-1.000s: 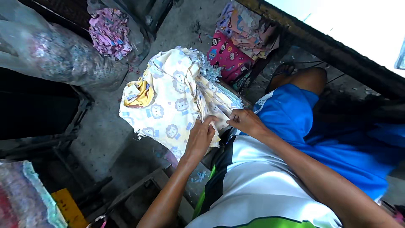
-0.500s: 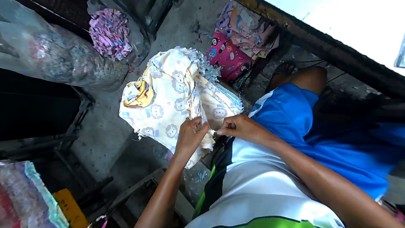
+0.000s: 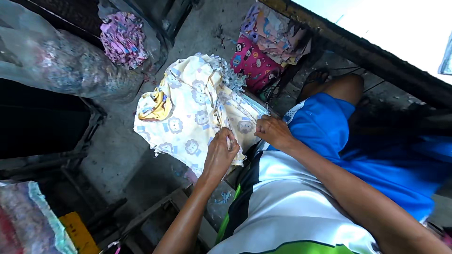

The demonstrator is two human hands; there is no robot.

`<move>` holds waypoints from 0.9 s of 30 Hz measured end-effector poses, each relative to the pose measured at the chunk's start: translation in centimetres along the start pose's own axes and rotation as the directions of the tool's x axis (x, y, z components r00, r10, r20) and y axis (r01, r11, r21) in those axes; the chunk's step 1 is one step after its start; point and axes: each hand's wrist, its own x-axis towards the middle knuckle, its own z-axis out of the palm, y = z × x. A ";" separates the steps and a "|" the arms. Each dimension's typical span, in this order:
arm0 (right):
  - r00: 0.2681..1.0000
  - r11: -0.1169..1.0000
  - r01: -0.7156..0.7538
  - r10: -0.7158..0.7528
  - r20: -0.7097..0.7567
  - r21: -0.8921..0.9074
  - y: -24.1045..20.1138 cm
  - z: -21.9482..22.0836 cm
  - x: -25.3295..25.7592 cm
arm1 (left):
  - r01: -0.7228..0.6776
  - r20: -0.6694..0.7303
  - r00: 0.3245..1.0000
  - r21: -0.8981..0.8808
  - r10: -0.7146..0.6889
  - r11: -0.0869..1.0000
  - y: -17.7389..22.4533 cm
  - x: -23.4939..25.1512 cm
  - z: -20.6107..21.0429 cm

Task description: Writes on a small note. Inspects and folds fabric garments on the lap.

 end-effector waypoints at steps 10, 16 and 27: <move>0.993 0.997 0.075 -0.072 -0.094 0.027 0.1 0.8 1.8 | -0.017 0.087 0.996 0.051 0.013 0.999 -0.1 -0.1 -0.4; 0.961 0.983 0.174 -0.158 -0.228 0.050 0.3 0.5 -0.3 | -0.031 0.172 0.985 0.132 0.007 0.991 0.4 0.1 0.1; 0.999 0.996 0.008 -0.012 0.052 0.088 -0.1 0.0 -1.8 | 0.026 0.257 0.964 0.144 -0.063 0.989 1.1 0.7 -0.1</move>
